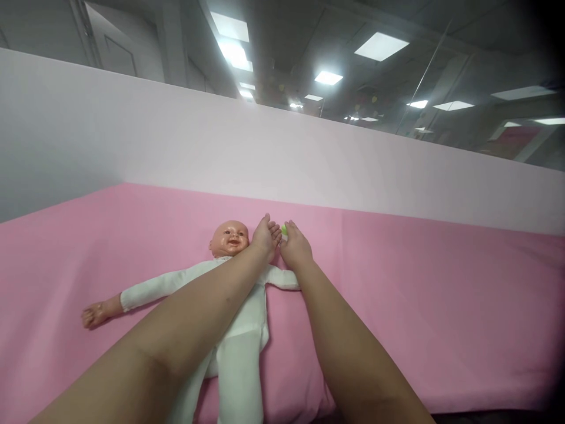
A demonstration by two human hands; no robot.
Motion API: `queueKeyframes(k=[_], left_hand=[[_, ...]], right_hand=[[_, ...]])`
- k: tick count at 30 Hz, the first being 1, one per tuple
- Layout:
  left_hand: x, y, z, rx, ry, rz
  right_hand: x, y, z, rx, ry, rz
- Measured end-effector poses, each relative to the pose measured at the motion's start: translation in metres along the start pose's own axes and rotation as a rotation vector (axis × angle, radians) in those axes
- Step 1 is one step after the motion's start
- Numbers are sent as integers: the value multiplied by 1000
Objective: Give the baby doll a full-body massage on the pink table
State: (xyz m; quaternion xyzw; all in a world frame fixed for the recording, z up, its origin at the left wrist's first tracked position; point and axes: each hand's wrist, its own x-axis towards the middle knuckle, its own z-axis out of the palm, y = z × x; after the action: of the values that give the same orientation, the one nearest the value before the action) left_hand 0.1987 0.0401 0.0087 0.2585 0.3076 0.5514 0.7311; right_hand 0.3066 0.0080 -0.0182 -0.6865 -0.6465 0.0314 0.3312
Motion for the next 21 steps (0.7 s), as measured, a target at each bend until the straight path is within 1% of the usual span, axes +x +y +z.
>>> queueKeyframes(k=[5, 9, 12, 15, 17, 18, 20, 21], left_hand=[[4, 0, -4, -9, 31, -47], [1, 9, 0, -24, 32, -70], [-13, 25, 9, -32, 7, -84], [-41, 45, 15, 14, -44, -100], [-65, 59, 8, 97, -99, -127], [-77, 65, 1, 136, -128, -137], [-101, 77, -21, 174, -159, -130], [-111, 81, -34, 178, -146, -118]], right_hand=[[0, -3, -1, -27, 22, 5], [0, -7, -2, -15, 40, 9], [0, -8, -2, -8, 38, 19], [2, -7, -7, -21, 40, 14], [1, -11, -15, -35, 69, 2], [-1, -15, -19, -33, 95, -9], [-12, -33, -30, -5, 165, -59], [-22, -45, -34, 19, 201, -110]])
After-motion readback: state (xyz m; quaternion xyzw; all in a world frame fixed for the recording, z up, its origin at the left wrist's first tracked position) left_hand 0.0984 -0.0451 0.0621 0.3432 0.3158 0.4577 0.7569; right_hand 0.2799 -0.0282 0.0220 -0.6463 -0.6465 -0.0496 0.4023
